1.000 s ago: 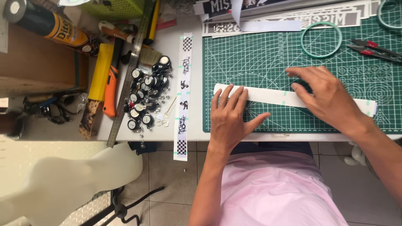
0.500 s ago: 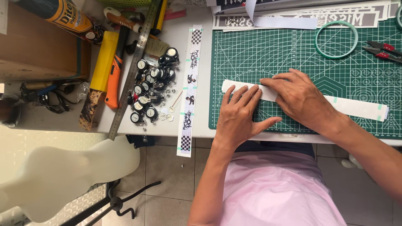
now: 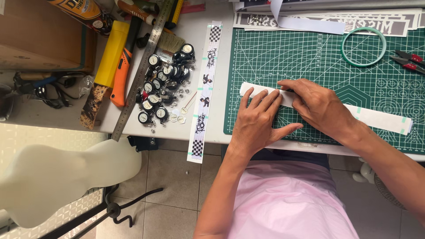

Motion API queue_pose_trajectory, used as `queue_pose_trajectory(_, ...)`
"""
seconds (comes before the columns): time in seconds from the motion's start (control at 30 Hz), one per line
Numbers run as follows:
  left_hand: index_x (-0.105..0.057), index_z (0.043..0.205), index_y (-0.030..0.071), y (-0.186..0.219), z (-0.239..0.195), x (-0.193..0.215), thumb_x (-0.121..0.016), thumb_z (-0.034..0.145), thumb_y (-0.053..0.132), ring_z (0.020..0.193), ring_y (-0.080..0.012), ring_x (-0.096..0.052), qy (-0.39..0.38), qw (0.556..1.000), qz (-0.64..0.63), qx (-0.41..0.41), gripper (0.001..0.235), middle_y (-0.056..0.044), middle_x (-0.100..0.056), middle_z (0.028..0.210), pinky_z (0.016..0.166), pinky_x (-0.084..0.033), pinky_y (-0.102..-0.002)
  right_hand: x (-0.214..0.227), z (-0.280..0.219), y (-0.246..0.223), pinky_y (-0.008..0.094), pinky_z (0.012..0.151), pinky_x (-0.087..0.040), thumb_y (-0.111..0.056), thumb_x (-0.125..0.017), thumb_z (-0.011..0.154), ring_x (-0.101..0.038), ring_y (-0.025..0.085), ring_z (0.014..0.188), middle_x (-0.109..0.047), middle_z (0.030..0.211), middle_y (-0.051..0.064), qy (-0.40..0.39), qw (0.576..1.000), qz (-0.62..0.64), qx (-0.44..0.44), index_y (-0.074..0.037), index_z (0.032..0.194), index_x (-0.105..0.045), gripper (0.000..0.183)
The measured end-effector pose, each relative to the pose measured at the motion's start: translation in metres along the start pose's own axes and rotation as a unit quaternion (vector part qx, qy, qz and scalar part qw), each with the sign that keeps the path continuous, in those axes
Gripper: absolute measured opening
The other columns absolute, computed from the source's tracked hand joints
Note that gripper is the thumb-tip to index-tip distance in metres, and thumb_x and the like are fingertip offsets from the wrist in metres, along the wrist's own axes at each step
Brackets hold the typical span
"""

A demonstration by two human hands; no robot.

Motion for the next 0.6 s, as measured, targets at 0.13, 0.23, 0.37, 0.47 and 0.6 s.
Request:
queue_pose_trajectory(0.13, -0.070, 0.128, -0.001, -0.0002, 0.0002, 0.0000, -0.066, 0.085, 0.071, 0.126, -0.0262, -0.063, -0.003, 1.000, -0.008, 0.003, 0.084, -0.012, -0.071, 0.128, 0.125, -0.033, -0.052, 0.0003, 0.0022, -0.0009, 0.035, 0.081, -0.063, 0.001, -0.065, 0.093, -0.074, 0.029, 0.096, -0.071, 0.119, 0.018, 0.014, 1.000, 0.002, 0.026, -0.001, 0.133, -0.058, 0.040)
queue_pose_trajectory(0.23, -0.070, 0.127, -0.001, 0.0000, -0.0002, 0.0004, -0.066, 0.085, 0.071, 0.125, -0.0261, -0.063, 0.003, 1.000, -0.003, 0.001, 0.084, -0.012, -0.071, 0.128, 0.125, -0.033, -0.052, -0.0010, 0.0034, 0.0003, 0.034, 0.080, -0.064, 0.003, -0.062, 0.093, -0.074, 0.028, 0.094, -0.070, 0.119, 0.018, 0.005, 1.000, 0.011, 0.008, -0.001, 0.134, -0.058, 0.041)
queue_pose_trajectory(0.37, -0.070, 0.127, -0.001, -0.0003, 0.0008, 0.0015, -0.066, 0.086, 0.070, 0.125, -0.0258, -0.063, 0.006, 1.000, 0.000, -0.002, 0.082, -0.012, -0.071, 0.129, 0.125, -0.034, -0.051, -0.0008, 0.0062, 0.0027, 0.033, 0.083, -0.063, 0.007, -0.059, 0.092, -0.074, 0.026, 0.097, -0.068, 0.120, 0.018, 0.008, 0.999, 0.030, -0.009, -0.001, 0.136, -0.057, 0.045)
queue_pose_trajectory(0.47, -0.070, 0.126, -0.001, -0.0004, 0.0004, 0.0018, -0.066, 0.086, 0.070, 0.125, -0.0258, -0.063, 0.003, 1.000, 0.001, -0.002, 0.081, -0.011, -0.071, 0.129, 0.125, -0.034, -0.051, -0.0013, 0.0077, 0.0038, 0.033, 0.087, -0.063, 0.008, -0.057, 0.092, -0.073, 0.026, 0.103, -0.068, 0.122, 0.018, 0.012, 0.999, 0.053, -0.008, -0.001, 0.137, -0.057, 0.046)
queue_pose_trajectory(0.6, -0.070, 0.125, 0.000, -0.0003, 0.0005, 0.0003, -0.066, 0.085, 0.071, 0.125, -0.0262, -0.063, 0.003, 1.000, -0.001, 0.000, 0.081, -0.011, -0.071, 0.129, 0.124, -0.034, -0.052, -0.0012, 0.0081, 0.0058, 0.033, 0.087, -0.063, 0.009, -0.056, 0.091, -0.073, 0.026, 0.103, -0.067, 0.120, 0.017, 0.008, 0.998, 0.056, -0.002, -0.002, 0.138, -0.057, 0.048)
Point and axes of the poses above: each hand's wrist, its own z-axis towards the middle knuckle, its own x-axis out of the back of the hand, y = z × x, the point moved 1 cm from there along z, towards the middle knuckle
